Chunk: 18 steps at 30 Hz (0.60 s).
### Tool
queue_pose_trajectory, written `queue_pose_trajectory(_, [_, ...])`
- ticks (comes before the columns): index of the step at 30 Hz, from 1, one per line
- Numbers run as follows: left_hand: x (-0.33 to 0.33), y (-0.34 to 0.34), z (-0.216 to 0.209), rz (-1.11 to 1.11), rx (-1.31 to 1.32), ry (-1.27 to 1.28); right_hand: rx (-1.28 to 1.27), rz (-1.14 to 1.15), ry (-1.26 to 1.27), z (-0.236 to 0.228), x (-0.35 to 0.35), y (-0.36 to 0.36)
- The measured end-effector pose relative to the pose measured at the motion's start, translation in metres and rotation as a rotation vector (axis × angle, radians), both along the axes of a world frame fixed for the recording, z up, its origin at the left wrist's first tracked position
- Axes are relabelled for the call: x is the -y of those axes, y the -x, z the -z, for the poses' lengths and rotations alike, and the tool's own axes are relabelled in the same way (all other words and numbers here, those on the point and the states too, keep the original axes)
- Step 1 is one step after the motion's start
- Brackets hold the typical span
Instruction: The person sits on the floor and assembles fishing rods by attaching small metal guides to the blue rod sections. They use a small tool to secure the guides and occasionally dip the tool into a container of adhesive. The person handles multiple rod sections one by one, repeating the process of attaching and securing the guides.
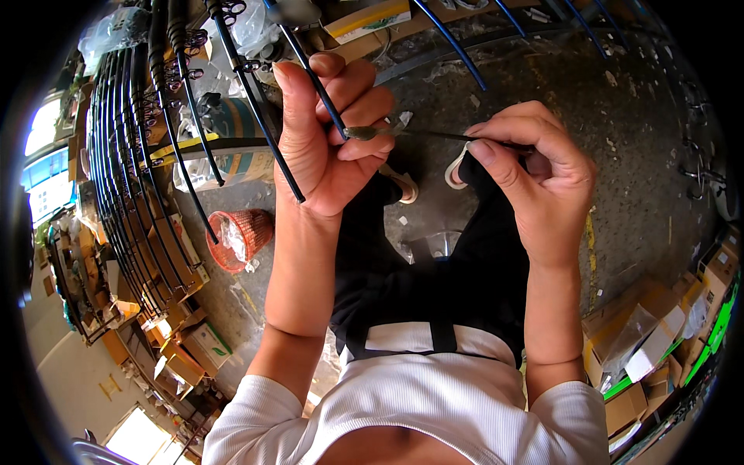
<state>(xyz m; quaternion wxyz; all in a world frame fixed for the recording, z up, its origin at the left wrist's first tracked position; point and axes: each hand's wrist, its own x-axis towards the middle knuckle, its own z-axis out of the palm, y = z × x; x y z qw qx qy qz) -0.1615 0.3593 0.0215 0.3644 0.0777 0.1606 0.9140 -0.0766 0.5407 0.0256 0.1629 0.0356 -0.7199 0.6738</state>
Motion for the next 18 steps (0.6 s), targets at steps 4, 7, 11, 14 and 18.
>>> queue_pose_trajectory(4, [0.0006, -0.0002, 0.0003, 0.005, 0.0, 0.004, 0.027, -0.009, 0.009, -0.0032, 0.0018, 0.0002])
queue_pose_trajectory(7, [0.0018, 0.0001, -0.0003, 0.005, -0.018, 0.023, 0.017, -0.012, -0.025, -0.0022, 0.0017, 0.0004])
queue_pose_trajectory(11, [0.0008, -0.0015, -0.0022, -0.031, 0.01, 0.02, -0.002, -0.001, -0.011, 0.0002, 0.0016, -0.0003])
queue_pose_trajectory(14, [-0.0004, -0.0021, -0.0024, -0.047, 0.027, 0.003, -0.003, 0.011, -0.013, 0.0038, -0.0009, -0.0005])
queue_pose_trajectory(18, [0.0, -0.0034, -0.0045, -0.056, 0.046, 0.005, 0.016, 0.006, 0.012, 0.0018, 0.0005, -0.0011])
